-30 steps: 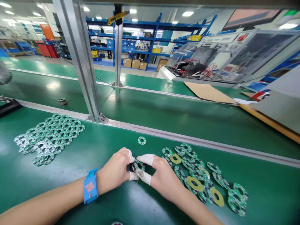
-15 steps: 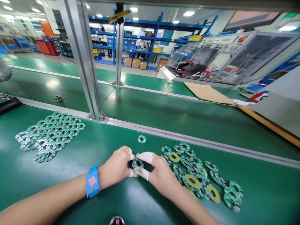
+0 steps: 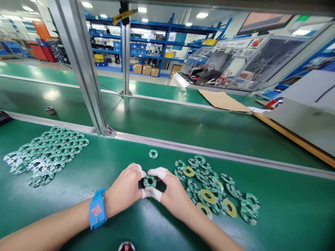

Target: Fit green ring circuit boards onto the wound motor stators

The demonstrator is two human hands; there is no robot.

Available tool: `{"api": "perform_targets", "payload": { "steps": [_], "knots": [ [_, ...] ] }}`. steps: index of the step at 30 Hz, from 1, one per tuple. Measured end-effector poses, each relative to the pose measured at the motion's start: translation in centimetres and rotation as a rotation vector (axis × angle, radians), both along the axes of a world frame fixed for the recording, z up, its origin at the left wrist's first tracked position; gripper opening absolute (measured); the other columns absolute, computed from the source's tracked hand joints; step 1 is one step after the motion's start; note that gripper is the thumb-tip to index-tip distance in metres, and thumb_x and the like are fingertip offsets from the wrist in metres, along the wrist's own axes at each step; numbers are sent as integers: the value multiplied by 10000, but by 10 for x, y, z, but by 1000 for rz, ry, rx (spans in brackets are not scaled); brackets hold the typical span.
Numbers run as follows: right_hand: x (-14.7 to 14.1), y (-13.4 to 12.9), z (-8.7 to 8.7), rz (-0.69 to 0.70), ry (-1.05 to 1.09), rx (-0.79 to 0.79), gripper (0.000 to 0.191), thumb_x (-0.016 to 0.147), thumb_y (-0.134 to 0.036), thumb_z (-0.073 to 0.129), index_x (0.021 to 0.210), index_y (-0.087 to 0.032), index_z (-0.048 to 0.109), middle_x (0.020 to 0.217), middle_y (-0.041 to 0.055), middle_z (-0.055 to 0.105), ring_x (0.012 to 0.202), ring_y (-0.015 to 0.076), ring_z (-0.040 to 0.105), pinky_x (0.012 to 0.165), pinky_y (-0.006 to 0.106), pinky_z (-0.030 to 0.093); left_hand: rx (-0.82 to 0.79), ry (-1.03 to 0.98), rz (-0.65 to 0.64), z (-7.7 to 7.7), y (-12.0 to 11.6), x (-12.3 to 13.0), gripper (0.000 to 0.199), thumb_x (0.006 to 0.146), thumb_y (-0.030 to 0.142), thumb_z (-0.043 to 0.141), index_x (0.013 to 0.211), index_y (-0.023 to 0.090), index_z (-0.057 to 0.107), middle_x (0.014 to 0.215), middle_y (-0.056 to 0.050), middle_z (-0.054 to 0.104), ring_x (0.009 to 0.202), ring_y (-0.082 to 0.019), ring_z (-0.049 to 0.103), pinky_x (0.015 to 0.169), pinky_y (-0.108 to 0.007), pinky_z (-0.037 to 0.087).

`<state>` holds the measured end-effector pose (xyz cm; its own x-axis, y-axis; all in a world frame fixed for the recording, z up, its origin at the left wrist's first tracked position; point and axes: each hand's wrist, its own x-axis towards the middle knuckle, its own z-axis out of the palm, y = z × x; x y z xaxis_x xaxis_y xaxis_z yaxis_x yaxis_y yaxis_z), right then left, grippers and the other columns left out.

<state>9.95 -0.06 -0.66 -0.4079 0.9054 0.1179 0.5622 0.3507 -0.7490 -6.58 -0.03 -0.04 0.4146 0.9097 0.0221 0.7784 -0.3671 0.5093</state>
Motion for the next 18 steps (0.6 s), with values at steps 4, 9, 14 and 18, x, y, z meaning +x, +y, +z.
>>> {"api": "perform_targets", "payload": {
  "steps": [4,9,14,18],
  "knots": [
    [13,6,-3,76,193,-205,512,726,-320,654,1199,-175,522,1093,103,608,956,229,574,840,395,474,2,16,-19,5,0,-3,231,667,321,723,774,140,625,810,-47,550,821,-205,501,722,-304,435],
    [23,10,-2,180,215,-329,508,757,-321,612,1233,-186,497,1259,116,529,1123,246,502,944,422,417,62,12,-89,20,-4,-14,271,683,173,662,945,139,598,959,-66,560,936,-220,496,830,-328,450],
    [16,7,0,150,174,-266,397,774,-289,571,1155,-180,551,1174,101,582,1052,231,540,905,407,441,262,100,-342,18,-12,-11,198,793,27,440,843,135,598,890,-69,572,881,-192,518,768,-295,475],
    [10,-2,-8,66,155,-177,376,785,-249,538,1155,-177,543,1126,95,603,987,211,561,889,395,455,466,242,-474,10,-14,-7,281,857,45,374,710,117,603,733,-82,560,800,-216,525,666,-317,481]
  ]
}}
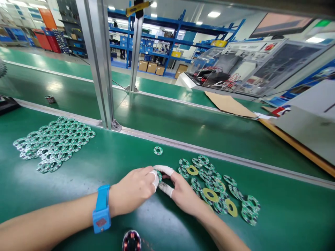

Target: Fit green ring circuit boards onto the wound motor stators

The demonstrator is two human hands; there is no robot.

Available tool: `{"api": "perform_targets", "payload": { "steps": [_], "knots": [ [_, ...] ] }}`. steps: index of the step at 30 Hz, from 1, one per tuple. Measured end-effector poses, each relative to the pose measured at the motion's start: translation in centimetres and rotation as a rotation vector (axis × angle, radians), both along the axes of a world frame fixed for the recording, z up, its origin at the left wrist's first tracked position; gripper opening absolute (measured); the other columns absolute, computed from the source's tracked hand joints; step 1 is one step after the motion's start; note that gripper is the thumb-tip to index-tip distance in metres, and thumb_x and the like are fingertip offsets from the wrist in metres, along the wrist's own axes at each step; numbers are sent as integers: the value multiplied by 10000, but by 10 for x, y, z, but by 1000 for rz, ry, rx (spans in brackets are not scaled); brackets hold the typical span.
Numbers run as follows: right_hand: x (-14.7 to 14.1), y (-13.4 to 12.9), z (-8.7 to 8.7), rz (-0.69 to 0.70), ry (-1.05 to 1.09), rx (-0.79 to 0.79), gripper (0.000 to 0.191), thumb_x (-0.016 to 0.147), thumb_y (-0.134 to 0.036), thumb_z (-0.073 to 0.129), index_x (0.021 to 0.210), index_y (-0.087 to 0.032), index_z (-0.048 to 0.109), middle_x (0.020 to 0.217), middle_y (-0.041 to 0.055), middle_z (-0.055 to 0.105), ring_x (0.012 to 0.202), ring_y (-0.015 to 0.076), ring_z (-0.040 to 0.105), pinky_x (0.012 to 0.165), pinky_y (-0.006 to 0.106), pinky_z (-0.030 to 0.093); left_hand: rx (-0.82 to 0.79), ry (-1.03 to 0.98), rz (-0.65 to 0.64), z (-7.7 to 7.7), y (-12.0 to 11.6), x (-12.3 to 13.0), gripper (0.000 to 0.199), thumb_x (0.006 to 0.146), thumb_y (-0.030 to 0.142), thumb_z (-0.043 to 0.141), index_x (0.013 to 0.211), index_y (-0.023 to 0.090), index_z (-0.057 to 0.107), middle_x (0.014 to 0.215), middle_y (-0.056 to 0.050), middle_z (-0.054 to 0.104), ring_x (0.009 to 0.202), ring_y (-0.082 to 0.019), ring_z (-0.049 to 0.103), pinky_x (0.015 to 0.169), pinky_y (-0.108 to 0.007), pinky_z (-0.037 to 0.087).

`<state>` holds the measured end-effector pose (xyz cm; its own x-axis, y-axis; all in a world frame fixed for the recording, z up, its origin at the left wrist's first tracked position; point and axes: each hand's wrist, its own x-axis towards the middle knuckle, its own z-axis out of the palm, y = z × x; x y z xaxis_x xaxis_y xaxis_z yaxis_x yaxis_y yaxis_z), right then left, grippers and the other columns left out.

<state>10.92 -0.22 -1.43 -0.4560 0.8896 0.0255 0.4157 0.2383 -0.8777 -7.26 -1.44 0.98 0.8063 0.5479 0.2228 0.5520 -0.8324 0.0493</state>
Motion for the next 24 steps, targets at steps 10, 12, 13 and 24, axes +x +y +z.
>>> {"api": "perform_targets", "payload": {
  "steps": [10,12,13,24],
  "knots": [
    [-7,-9,-10,-130,15,66,379,769,-227,518,1141,-161,549,1137,116,592,993,221,553,915,419,435,85,135,-45,0,-5,5,215,857,74,423,837,79,637,834,-112,608,890,-251,542,761,-351,489],
    [-4,-4,-6,-73,18,24,391,763,-240,531,1146,-164,547,1128,111,597,987,216,562,916,417,438,29,109,-26,1,-3,4,220,852,62,422,809,81,638,805,-106,604,867,-242,543,750,-345,486],
    [-1,-1,-4,-31,29,-10,403,755,-243,539,1150,-165,545,1129,108,597,993,213,564,913,410,444,-24,71,-6,2,-1,3,220,845,55,427,791,90,637,798,-100,601,851,-232,542,743,-338,484],
    [8,11,25,-220,-72,100,198,745,-325,525,754,-167,643,671,41,634,610,170,576,581,295,491,-606,-466,282,-9,15,1,431,639,327,741,1008,147,609,920,-51,567,865,-196,532,775,-294,441]
  ]
}}
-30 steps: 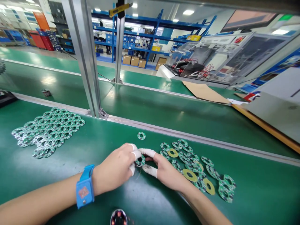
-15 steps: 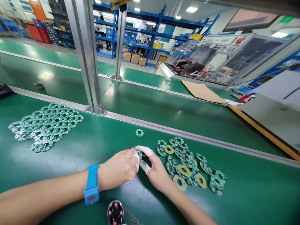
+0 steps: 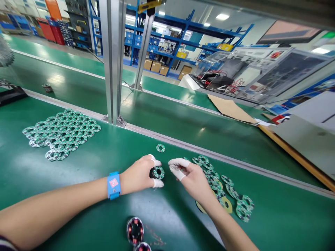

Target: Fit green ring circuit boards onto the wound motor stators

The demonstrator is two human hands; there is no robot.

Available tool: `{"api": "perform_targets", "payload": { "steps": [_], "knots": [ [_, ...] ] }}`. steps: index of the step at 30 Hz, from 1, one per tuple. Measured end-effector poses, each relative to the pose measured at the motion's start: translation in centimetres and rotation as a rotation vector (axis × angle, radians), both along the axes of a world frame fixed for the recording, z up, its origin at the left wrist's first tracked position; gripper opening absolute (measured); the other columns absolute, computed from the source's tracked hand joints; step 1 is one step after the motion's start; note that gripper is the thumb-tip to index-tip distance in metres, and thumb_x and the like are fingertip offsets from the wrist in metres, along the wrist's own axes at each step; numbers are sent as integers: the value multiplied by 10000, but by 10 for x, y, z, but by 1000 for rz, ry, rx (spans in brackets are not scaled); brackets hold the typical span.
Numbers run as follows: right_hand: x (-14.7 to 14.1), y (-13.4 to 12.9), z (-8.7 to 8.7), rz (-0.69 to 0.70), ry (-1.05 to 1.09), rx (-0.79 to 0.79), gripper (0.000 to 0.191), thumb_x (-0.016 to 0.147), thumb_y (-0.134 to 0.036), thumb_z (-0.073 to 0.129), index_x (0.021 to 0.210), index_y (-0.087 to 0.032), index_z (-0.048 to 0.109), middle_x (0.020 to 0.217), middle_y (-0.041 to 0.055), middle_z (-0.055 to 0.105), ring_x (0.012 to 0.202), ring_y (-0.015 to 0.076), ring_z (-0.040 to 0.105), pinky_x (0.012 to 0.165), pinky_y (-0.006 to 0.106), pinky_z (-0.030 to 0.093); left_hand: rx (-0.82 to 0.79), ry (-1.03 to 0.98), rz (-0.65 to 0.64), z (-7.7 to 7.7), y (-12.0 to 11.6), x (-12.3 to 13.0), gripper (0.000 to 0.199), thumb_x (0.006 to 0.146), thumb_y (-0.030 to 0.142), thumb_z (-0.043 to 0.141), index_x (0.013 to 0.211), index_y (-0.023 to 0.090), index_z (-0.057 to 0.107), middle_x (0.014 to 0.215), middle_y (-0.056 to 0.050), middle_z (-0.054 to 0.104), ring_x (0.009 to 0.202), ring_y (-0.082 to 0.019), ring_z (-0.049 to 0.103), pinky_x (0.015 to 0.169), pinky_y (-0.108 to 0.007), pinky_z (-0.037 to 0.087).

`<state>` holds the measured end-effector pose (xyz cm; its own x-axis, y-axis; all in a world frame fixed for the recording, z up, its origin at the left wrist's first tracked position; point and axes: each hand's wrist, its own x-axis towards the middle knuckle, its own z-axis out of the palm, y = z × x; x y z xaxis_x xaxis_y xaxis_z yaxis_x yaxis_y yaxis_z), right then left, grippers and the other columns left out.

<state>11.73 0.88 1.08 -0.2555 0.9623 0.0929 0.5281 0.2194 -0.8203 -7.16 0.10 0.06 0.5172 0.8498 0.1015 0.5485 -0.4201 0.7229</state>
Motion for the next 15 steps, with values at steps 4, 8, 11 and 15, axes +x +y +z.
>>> {"api": "perform_targets", "payload": {
  "steps": [4,8,11,15],
  "knots": [
    [-13,-7,-1,33,-142,98,163,754,-301,533,709,-177,630,624,22,607,547,143,520,524,259,435,51,4,10,-5,2,4,243,673,303,727,839,156,626,816,-21,551,790,-169,518,713,-260,410],
    [-17,-8,-4,32,-295,172,116,748,-225,521,687,-185,612,565,-1,551,518,136,486,496,245,385,66,5,18,-7,0,5,245,670,307,731,826,150,626,809,-21,555,783,-165,515,708,-255,402],
    [-17,-9,-5,49,-353,204,125,748,-181,498,682,-190,604,567,-3,547,531,141,495,512,246,381,76,4,26,-9,-4,6,244,663,301,736,822,151,628,805,-16,559,774,-158,516,687,-246,398],
    [-16,-17,2,5,-392,275,133,773,-215,515,690,-192,616,615,18,572,548,151,504,524,253,390,115,-9,35,-2,22,0,220,664,311,729,787,156,633,749,9,565,702,-130,512,621,-220,381]
  ]
}}
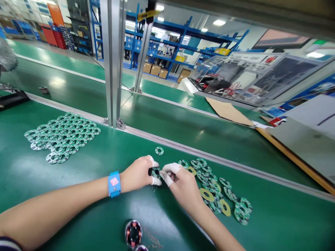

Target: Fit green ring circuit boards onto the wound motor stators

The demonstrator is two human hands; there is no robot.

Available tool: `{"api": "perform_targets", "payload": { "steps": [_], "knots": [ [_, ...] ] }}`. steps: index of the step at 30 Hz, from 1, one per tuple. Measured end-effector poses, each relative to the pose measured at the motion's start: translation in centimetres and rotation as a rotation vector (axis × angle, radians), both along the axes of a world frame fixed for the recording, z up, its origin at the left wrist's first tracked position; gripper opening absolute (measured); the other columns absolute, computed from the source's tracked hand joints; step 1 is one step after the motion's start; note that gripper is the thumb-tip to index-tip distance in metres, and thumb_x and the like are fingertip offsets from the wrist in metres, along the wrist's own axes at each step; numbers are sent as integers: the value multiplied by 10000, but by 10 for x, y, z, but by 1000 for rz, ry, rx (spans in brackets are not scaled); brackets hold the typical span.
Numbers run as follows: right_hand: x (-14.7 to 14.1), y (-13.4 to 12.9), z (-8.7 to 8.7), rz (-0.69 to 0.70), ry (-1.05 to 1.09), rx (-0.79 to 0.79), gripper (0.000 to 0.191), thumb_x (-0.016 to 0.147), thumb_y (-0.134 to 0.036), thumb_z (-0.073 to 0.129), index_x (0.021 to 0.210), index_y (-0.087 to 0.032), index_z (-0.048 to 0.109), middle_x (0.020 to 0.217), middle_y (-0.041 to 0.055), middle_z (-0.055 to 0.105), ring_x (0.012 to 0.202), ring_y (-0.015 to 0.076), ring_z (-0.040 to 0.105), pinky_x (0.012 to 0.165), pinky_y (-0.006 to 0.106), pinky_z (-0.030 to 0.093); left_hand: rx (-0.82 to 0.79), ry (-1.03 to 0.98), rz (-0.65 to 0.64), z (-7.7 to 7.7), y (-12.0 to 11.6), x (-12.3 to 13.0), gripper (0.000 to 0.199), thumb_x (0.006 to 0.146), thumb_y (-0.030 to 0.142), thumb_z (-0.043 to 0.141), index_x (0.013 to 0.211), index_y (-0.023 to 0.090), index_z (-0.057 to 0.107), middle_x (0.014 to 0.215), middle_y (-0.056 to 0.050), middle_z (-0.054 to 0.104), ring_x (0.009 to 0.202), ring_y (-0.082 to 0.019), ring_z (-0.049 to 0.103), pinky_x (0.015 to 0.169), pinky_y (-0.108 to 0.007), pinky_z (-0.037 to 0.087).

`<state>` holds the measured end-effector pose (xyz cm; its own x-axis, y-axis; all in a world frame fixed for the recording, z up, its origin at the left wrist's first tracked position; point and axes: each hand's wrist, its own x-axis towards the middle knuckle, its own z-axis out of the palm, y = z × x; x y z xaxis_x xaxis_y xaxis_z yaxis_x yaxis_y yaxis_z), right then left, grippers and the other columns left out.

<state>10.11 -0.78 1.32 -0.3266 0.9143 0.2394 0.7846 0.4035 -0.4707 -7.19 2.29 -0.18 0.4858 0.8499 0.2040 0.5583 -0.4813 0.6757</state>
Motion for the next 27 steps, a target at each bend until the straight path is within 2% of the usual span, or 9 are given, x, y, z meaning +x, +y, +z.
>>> {"api": "perform_targets", "payload": {
  "steps": [2,7,9,12,15,17,20,23,27],
  "knots": [
    [-2,-6,5,91,27,-71,151,777,-191,523,669,-197,628,606,14,585,560,150,521,545,247,405,33,-2,129,9,38,-11,187,694,294,694,765,132,631,706,17,564,683,-120,513,627,-215,372],
    [-20,-15,10,700,69,-439,304,679,-131,621,962,-221,685,760,-12,635,616,112,555,568,179,431,72,-12,495,26,136,-41,251,799,227,537,905,5,589,857,-74,584,889,-209,534,811,-304,376],
    [-28,-17,9,884,61,-433,419,670,-164,641,1086,-216,651,871,8,638,694,119,568,618,174,441,75,-32,552,23,148,-46,297,742,199,607,972,15,565,987,-136,569,996,-265,505,886,-352,367],
    [-35,-20,6,1004,88,-415,396,706,-170,619,1088,-267,649,923,-12,644,801,127,580,709,175,433,86,-68,559,10,129,-44,474,699,151,629,1144,63,493,1220,-176,452,1178,-297,390,993,-389,317],
    [-29,-17,7,902,117,-410,351,703,-155,647,1030,-282,658,879,-27,649,789,131,575,718,191,430,3,-72,434,-3,82,-40,535,659,39,573,1186,88,495,1153,-130,529,1072,-228,499,918,-335,416],
    [-21,-9,6,745,138,-385,278,729,-136,624,980,-251,657,866,-10,645,795,141,567,733,215,434,-125,-77,294,-6,49,-37,526,592,-48,517,1097,86,572,959,-76,630,853,-167,588,777,-279,483],
    [-10,3,-1,459,166,-308,306,744,-91,563,1016,-218,619,915,34,613,809,162,553,722,259,456,-341,-110,1,1,11,-32,647,532,-85,463,1143,102,564,964,-55,657,803,-141,587,737,-256,480],
    [-6,6,-13,259,183,-300,419,727,-78,545,1133,-185,545,875,53,568,716,161,545,620,266,480,-396,-88,-183,12,-4,-28,713,562,-28,527,1255,129,478,1039,-61,633,846,-166,576,743,-268,464],
    [-7,1,-21,165,136,-146,519,681,-124,632,1178,-191,499,923,66,561,718,177,552,638,322,508,-298,-93,-224,12,-6,-21,706,609,56,617,1281,175,437,1008,-30,625,841,-174,573,727,-256,451]
  ]
}}
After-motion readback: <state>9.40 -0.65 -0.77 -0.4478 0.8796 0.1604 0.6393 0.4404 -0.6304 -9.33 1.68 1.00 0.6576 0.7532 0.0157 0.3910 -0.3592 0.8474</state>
